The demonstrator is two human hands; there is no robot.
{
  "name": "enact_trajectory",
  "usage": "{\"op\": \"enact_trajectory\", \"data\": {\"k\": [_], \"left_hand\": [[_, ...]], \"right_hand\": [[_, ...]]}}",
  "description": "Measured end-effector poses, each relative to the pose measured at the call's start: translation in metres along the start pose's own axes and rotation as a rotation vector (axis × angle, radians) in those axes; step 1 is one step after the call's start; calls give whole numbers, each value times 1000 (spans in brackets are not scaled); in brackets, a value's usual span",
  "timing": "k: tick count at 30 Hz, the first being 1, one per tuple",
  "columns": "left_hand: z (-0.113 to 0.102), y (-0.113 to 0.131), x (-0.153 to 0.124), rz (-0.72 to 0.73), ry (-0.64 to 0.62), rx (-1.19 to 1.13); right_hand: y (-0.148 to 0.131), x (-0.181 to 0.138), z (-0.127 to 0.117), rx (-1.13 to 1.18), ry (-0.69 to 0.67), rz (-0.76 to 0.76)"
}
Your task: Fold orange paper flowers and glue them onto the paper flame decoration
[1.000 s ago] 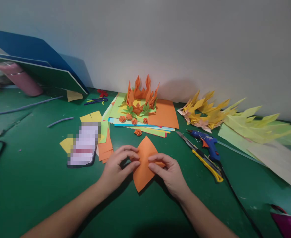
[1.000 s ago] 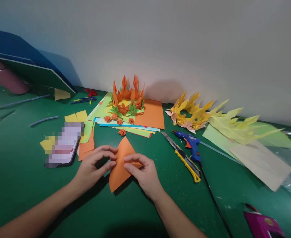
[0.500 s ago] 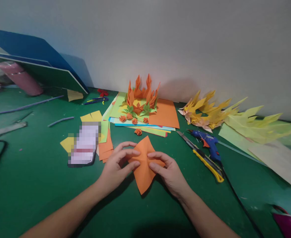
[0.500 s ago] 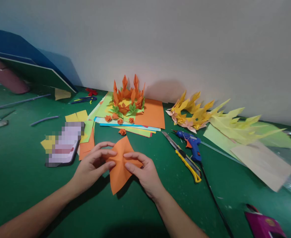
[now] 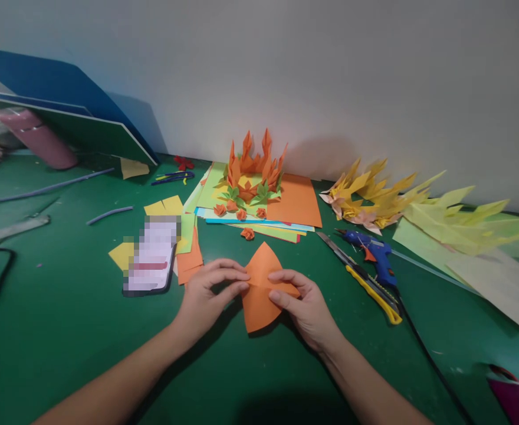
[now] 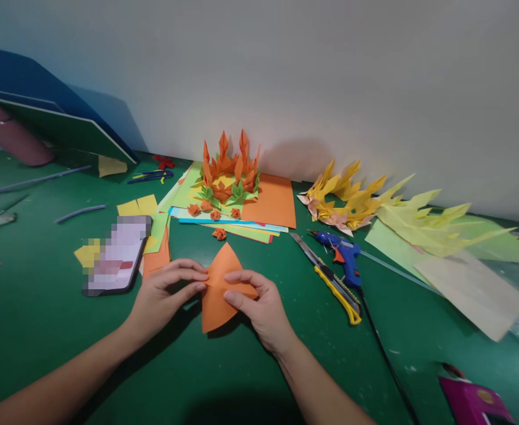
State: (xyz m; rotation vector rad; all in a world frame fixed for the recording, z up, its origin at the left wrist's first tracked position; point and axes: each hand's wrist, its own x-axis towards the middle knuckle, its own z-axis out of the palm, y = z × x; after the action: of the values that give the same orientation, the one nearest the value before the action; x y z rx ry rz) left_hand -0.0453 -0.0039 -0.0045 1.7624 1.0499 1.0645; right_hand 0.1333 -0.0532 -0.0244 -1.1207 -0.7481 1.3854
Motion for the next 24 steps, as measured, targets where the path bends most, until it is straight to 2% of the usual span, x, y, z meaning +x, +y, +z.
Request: {"op": "enact_trajectory", "data": {"k": [4, 10, 16, 24], "left_hand": [[-1, 0, 0, 216, 14, 185], [3, 1, -5, 347, -63, 244], [6, 4, -6, 363, -113, 226], [7, 7, -8, 315, -80, 257]], "right_hand": [[2, 0, -1, -29, -20, -8], [0, -2, 1, -117, -54, -51], [-1, -2, 5, -245, -75, -169], [3, -2, 5, -494, 67, -488]]}}
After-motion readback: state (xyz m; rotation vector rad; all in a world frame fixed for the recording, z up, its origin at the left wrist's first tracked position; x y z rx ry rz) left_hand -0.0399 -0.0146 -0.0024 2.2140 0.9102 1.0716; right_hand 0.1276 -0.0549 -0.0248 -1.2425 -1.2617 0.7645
